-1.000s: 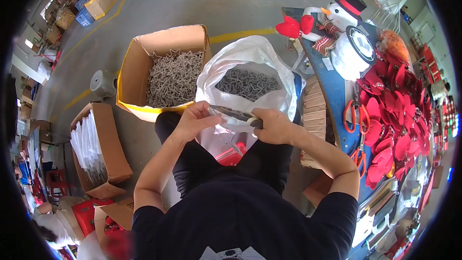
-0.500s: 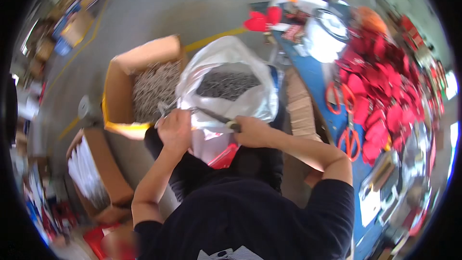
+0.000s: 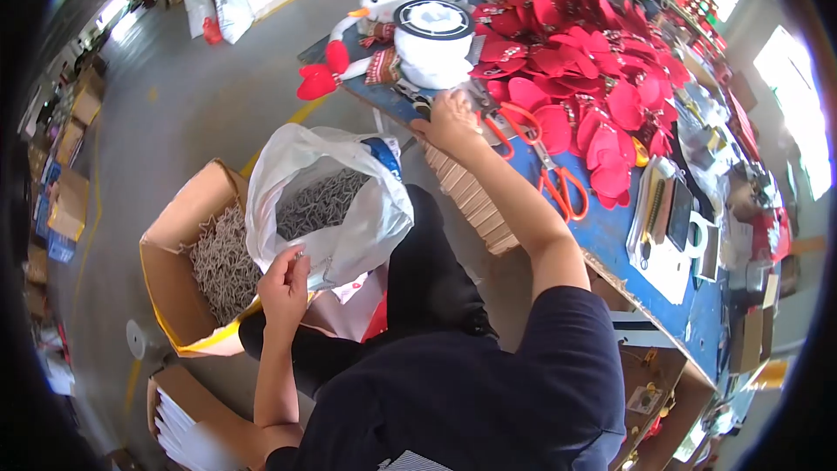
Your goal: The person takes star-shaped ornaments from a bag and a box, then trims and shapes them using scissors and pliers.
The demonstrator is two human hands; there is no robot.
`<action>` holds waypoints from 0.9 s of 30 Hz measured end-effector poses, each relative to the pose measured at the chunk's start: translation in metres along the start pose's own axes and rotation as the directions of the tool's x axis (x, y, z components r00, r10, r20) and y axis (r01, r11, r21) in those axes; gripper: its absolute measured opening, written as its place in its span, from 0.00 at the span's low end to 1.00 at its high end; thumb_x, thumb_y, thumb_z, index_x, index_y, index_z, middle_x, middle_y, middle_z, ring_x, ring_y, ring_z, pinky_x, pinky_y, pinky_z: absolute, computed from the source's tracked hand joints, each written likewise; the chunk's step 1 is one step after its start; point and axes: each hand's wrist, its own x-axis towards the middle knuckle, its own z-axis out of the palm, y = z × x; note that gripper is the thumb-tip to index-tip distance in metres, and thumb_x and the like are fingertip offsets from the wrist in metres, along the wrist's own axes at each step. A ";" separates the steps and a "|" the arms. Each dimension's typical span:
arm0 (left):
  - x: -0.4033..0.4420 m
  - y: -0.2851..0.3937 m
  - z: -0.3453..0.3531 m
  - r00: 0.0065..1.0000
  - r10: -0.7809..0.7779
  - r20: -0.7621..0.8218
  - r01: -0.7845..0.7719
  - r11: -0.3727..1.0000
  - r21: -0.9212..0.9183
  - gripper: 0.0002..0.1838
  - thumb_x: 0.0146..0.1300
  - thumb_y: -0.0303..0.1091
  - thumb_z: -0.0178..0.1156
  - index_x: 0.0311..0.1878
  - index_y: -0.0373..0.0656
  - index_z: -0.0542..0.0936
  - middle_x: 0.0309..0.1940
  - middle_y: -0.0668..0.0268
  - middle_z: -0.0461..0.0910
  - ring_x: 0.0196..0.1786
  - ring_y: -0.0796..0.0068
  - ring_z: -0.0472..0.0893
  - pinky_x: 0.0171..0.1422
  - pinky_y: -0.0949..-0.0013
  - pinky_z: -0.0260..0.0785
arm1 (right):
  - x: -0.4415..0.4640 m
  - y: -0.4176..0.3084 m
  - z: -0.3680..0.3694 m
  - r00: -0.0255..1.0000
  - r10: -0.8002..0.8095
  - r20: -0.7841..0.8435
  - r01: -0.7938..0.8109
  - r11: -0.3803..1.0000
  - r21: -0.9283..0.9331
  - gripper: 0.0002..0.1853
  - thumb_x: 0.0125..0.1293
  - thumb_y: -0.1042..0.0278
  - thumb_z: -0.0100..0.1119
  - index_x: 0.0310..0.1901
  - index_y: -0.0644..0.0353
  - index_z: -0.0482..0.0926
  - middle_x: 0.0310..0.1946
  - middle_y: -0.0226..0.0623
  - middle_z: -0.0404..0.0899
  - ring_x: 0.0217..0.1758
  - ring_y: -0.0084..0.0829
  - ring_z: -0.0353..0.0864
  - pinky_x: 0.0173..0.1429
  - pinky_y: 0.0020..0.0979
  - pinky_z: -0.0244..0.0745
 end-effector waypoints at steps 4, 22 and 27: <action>0.003 0.002 0.000 0.994 -0.050 0.093 0.066 0.982 -0.178 0.10 0.66 0.29 0.62 0.49 0.41 0.82 0.34 0.63 0.82 0.29 0.79 0.79 0.33 0.76 0.71 | 0.021 -0.002 0.006 0.993 0.020 -0.112 -0.028 0.997 -0.069 0.28 0.60 0.49 0.63 0.52 0.65 0.76 0.52 0.52 0.73 0.57 0.51 0.74 0.58 0.46 0.72; 0.004 -0.049 -0.011 0.981 -0.193 -0.016 0.143 0.777 -0.613 0.12 0.64 0.25 0.64 0.51 0.38 0.80 0.33 0.70 0.81 0.35 0.83 0.79 0.42 0.78 0.72 | -0.002 0.166 -0.017 0.974 -0.065 -0.216 0.060 0.998 -0.026 0.14 0.65 0.60 0.59 0.42 0.63 0.82 0.34 0.52 0.83 0.40 0.48 0.85 0.45 0.44 0.77; -0.009 -0.059 -0.024 0.975 -0.219 -0.029 0.142 0.721 -0.678 0.10 0.67 0.26 0.63 0.50 0.37 0.80 0.33 0.70 0.81 0.34 0.84 0.79 0.42 0.78 0.72 | -0.036 0.093 -0.058 0.944 -0.046 -0.326 0.185 0.894 0.409 0.12 0.72 0.63 0.53 0.48 0.63 0.73 0.35 0.45 0.81 0.40 0.40 0.82 0.42 0.38 0.75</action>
